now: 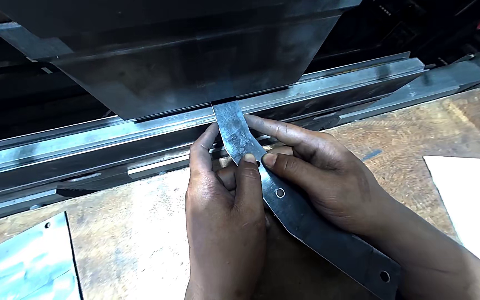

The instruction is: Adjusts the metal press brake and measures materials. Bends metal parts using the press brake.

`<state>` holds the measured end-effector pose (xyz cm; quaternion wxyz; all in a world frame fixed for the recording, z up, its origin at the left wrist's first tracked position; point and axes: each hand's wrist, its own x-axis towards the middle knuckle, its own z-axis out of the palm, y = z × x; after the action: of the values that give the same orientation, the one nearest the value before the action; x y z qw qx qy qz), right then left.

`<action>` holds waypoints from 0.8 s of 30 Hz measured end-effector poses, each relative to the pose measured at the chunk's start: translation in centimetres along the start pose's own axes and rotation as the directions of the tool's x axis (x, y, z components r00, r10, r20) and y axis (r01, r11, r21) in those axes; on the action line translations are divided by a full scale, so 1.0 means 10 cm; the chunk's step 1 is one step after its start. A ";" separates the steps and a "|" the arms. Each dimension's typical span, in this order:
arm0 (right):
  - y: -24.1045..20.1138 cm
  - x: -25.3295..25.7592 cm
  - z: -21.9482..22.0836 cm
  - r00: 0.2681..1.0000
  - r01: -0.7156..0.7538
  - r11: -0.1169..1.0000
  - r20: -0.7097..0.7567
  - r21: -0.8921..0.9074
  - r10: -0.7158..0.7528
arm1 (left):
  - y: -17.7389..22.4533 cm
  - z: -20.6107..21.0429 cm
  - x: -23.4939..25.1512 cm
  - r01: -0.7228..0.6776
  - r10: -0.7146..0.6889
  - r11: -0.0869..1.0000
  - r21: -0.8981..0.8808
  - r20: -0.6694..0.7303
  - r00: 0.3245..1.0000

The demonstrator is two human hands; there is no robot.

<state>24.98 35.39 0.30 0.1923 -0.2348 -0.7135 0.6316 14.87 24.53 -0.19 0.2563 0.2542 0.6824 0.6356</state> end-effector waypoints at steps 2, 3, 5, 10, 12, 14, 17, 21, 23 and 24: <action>0.00 0.00 0.00 1.000 0.008 1.000 0.001 -0.010 -0.008 | 0.00 0.00 0.00 -0.001 0.001 1.000 0.003 -0.001 1.000; 0.00 0.00 0.00 1.000 0.011 1.000 -0.001 -0.015 -0.011 | 0.00 0.00 0.00 -0.003 0.003 1.000 0.005 0.000 1.000; 0.00 0.00 0.00 1.000 0.018 1.000 0.000 -0.018 -0.018 | 0.00 0.00 0.00 -0.001 0.001 1.000 0.018 0.000 1.000; 0.01 0.00 -0.01 1.000 0.019 1.000 0.004 -0.017 -0.019 | 0.00 0.00 0.00 0.007 -0.006 1.000 0.023 -0.007 1.000; 0.02 0.00 -0.02 1.000 0.024 1.000 0.009 -0.009 -0.024 | -0.01 0.00 0.00 0.010 -0.010 1.000 0.017 -0.007 1.000; 0.02 0.00 -0.02 1.000 0.018 1.000 0.012 0.002 -0.018 | -0.02 0.00 0.00 0.011 -0.011 1.000 0.007 -0.007 1.000; -0.02 0.00 -0.03 0.999 -0.016 0.998 0.033 0.069 0.013 | 0.01 0.01 0.00 0.016 -0.016 0.998 -0.058 0.000 1.000; -0.11 0.01 -0.06 0.999 -0.024 0.989 0.037 0.143 0.019 | 0.16 0.02 0.00 0.036 -0.036 0.982 -0.188 0.001 0.999; -0.06 0.05 -0.07 0.999 0.025 0.989 0.031 0.144 -0.030 | 0.14 0.02 0.03 0.046 -0.041 0.960 -0.277 0.025 0.999; -0.02 0.07 -0.07 0.998 0.049 0.988 0.031 0.149 -0.054 | 0.10 0.01 0.03 0.064 -0.050 0.944 -0.323 0.049 0.998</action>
<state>24.85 36.34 0.56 0.2129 -0.1905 -0.6736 0.6816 14.76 24.89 0.76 0.3266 0.2014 0.5703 0.7263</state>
